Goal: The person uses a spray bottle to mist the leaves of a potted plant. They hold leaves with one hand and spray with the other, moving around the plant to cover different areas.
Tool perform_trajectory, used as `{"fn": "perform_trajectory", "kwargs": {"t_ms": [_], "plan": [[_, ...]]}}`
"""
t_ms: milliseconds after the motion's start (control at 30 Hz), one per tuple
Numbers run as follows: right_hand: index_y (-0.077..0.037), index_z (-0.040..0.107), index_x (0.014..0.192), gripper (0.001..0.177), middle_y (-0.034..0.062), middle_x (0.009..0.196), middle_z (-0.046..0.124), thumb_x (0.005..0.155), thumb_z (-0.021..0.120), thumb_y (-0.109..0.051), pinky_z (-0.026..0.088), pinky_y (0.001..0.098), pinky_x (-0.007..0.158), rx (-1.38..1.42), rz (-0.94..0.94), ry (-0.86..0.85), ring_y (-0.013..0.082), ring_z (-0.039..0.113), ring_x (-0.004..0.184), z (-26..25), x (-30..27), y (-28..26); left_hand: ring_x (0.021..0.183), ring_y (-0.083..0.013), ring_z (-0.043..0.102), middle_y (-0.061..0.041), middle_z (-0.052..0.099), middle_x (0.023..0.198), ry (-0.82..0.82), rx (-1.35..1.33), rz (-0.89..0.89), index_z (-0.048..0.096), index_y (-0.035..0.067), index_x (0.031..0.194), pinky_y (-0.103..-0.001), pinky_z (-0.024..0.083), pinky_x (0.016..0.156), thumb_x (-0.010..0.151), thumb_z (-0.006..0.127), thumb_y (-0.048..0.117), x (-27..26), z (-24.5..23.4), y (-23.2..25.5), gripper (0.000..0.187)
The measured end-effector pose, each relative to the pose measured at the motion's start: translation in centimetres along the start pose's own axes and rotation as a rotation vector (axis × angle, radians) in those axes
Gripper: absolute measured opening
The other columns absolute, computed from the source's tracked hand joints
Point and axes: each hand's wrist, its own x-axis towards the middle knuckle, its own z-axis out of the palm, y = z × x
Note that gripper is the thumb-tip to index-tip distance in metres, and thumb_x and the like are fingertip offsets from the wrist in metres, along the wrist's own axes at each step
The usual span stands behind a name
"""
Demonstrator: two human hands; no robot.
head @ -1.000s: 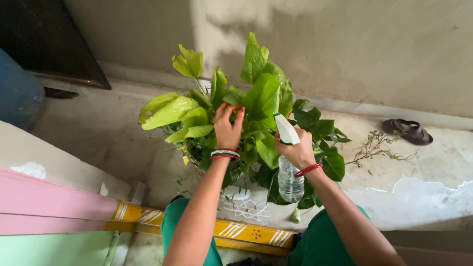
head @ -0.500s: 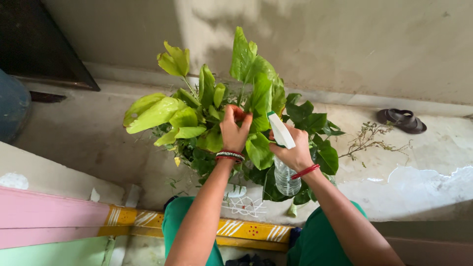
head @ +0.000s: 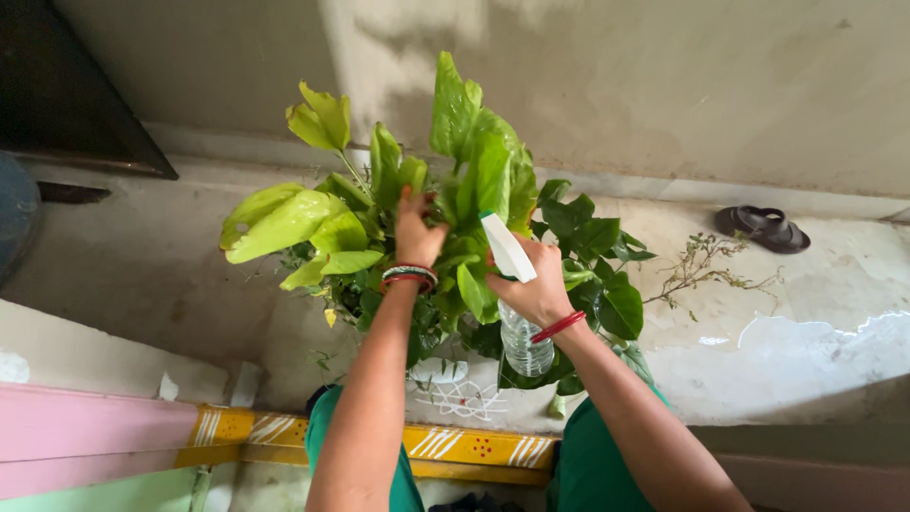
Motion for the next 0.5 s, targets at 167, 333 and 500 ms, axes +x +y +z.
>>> {"fn": "perform_trajectory", "kwargs": {"t_ms": [167, 333, 500], "plan": [[-0.007, 0.071, 0.087, 0.022, 0.0067, 0.074, 0.074, 0.067, 0.074, -0.015, 0.059, 0.0310, 0.069, -0.014, -0.007, -0.008, 0.0187, 0.074, 0.066, 1.0, 0.6, -0.1, 0.131, -0.0412, 0.057, -0.022, 0.051, 0.150, -0.080, -0.122, -0.104, 0.059, 0.001, 0.137, -0.042, 0.045, 0.113, 0.080, 0.070, 0.009, -1.4, 1.8, -0.7, 0.058], [-0.007, 0.071, 0.079, 0.017, 0.0095, 0.070, 0.074, 0.068, 0.076, -0.019, 0.059, 0.0330, 0.069, -0.059, 0.024, -0.020, 0.0219, 0.075, 0.066, 1.9, 1.5, 0.3, 0.138, -0.0488, 0.046, -0.034, 0.044, 0.151, -0.040, 0.042, 0.180, 0.049, -0.012, 0.143, -0.046, 0.040, 0.118, 0.084, 0.065, 0.004, -4.5, 5.3, -1.8, 0.062], [-0.005, 0.073, 0.083, 0.020, 0.0126, 0.071, 0.073, 0.070, 0.076, -0.020, 0.059, 0.0351, 0.069, -0.072, 0.068, -0.021, 0.0262, 0.075, 0.067, 2.5, 2.0, 0.6, 0.139, -0.0495, 0.042, -0.036, 0.041, 0.152, -0.066, 0.042, 0.129, 0.049, -0.013, 0.140, -0.047, 0.038, 0.116, 0.091, 0.065, 0.010, -6.1, 5.7, -0.8, 0.057]]}}
